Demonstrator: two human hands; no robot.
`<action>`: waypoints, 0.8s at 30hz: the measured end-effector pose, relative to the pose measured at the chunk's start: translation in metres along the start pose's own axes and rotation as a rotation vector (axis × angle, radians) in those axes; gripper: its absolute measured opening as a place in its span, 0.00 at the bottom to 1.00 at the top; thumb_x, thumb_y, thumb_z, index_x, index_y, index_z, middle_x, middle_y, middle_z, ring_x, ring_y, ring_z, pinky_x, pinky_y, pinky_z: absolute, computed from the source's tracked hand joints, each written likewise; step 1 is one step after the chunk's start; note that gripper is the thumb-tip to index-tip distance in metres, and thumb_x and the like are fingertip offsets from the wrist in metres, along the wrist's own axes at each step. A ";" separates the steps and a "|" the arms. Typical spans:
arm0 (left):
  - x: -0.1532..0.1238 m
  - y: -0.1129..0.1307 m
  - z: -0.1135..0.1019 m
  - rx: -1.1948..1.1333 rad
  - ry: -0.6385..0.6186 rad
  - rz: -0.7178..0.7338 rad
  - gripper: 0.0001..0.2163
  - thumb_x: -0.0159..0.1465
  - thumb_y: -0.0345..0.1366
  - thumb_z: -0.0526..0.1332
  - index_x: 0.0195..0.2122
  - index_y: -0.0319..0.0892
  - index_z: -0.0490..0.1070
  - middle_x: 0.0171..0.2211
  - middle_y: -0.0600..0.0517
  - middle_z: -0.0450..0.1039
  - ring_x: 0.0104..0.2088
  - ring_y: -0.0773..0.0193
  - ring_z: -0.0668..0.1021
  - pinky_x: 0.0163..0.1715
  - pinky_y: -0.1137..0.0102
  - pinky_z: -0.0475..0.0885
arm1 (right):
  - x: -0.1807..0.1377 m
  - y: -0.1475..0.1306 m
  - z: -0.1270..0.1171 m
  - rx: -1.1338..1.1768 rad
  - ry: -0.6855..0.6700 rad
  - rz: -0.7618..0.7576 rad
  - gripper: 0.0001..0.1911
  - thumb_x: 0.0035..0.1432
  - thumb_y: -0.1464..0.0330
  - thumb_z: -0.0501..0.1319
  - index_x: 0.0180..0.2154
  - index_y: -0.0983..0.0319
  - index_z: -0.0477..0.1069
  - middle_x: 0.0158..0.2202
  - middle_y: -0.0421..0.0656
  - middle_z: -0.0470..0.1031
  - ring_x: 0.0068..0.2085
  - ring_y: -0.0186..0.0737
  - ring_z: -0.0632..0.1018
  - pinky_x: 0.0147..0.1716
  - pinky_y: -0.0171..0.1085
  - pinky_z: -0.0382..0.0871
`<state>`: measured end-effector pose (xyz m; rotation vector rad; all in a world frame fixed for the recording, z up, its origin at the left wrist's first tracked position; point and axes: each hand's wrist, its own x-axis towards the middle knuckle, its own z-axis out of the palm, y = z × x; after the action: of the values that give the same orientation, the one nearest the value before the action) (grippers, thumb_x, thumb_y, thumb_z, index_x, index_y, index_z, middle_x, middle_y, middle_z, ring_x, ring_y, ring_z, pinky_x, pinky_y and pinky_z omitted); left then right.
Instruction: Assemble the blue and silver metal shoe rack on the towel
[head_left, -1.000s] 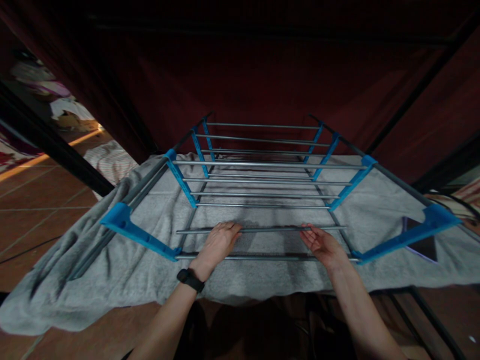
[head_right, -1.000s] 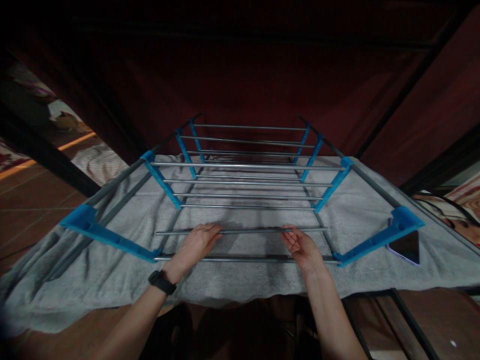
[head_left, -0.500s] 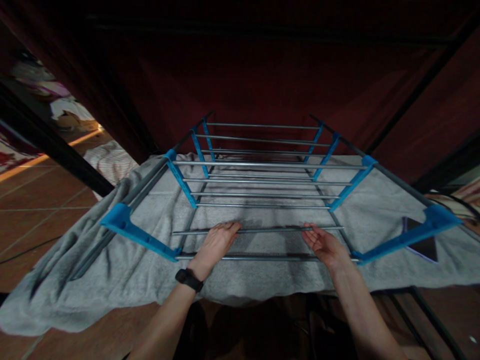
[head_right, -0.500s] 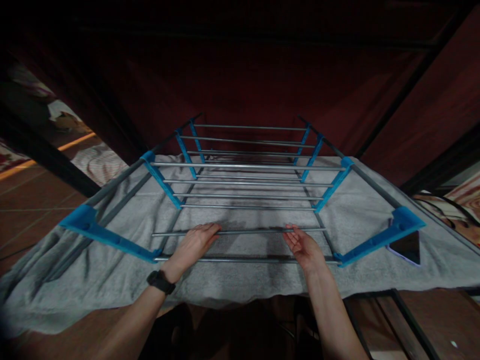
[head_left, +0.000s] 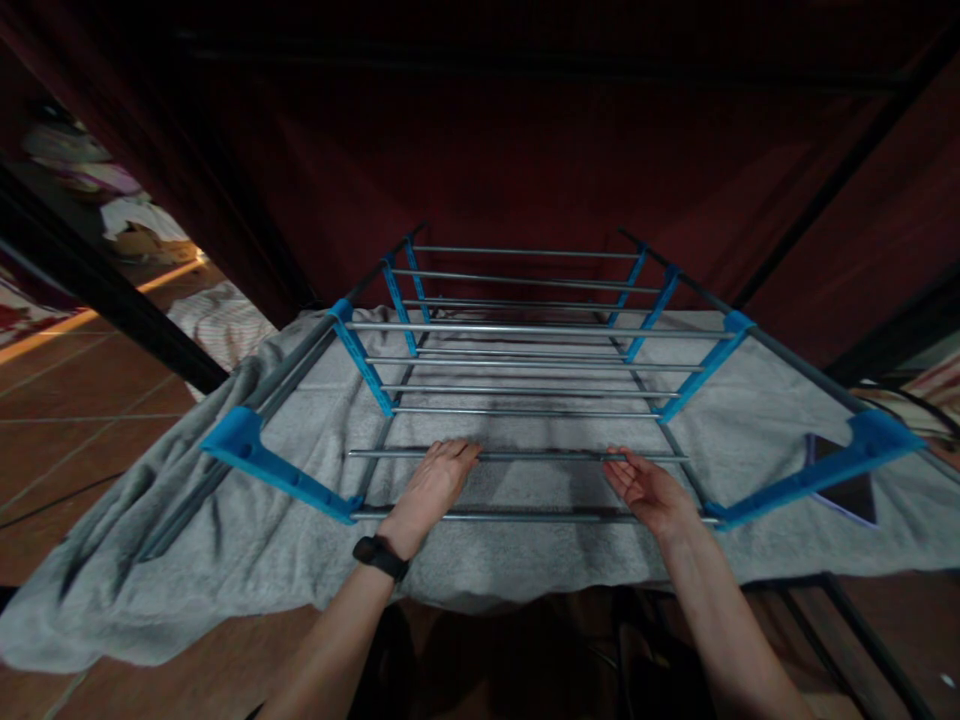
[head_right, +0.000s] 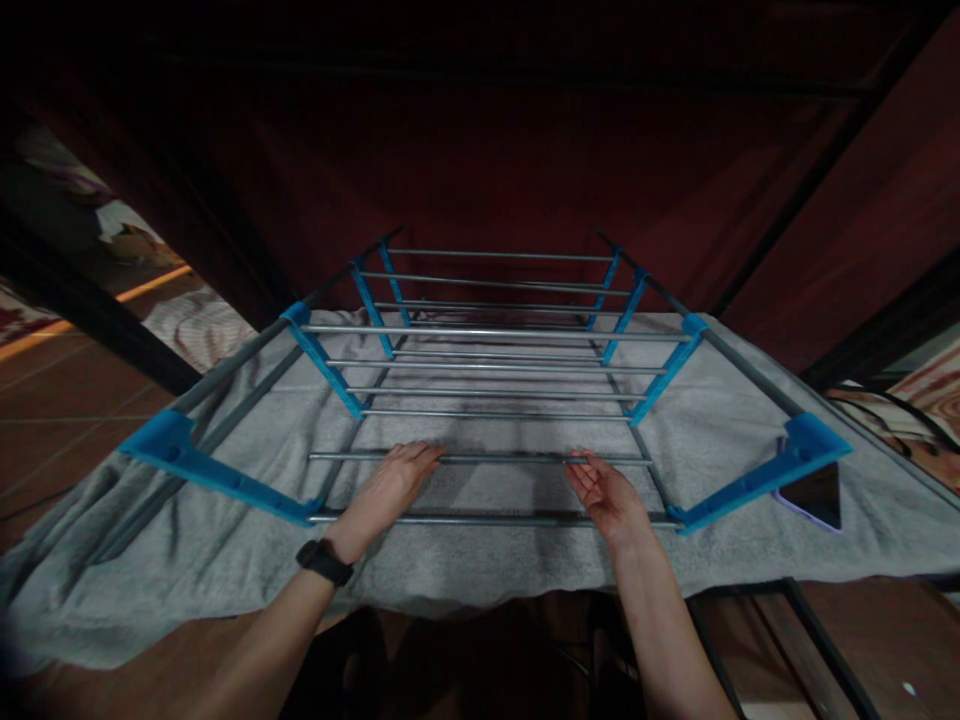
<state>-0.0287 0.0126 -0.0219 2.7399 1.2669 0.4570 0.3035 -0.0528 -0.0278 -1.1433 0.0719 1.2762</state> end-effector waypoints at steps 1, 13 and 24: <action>0.001 0.000 0.000 -0.015 0.008 0.002 0.14 0.71 0.32 0.50 0.53 0.43 0.69 0.43 0.48 0.74 0.45 0.59 0.75 0.50 0.61 0.67 | 0.000 0.000 0.000 0.002 0.001 -0.001 0.09 0.61 0.80 0.55 0.33 0.65 0.71 0.30 0.43 0.79 0.32 0.34 0.81 0.36 0.35 0.80; 0.004 0.006 -0.010 0.034 0.013 0.039 0.10 0.70 0.33 0.51 0.47 0.44 0.71 0.39 0.49 0.72 0.41 0.60 0.74 0.46 0.63 0.65 | 0.001 0.000 -0.003 0.004 -0.011 -0.014 0.09 0.61 0.79 0.55 0.34 0.64 0.71 0.30 0.43 0.79 0.32 0.33 0.81 0.38 0.35 0.79; 0.003 0.003 -0.002 0.042 0.027 0.016 0.12 0.71 0.33 0.50 0.51 0.42 0.69 0.42 0.48 0.73 0.44 0.59 0.74 0.47 0.62 0.66 | 0.004 0.001 -0.006 0.010 -0.032 -0.015 0.08 0.60 0.79 0.55 0.34 0.64 0.71 0.31 0.44 0.79 0.33 0.34 0.81 0.39 0.35 0.79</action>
<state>-0.0246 0.0130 -0.0189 2.7899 1.2764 0.4754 0.3076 -0.0543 -0.0333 -1.1121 0.0458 1.2789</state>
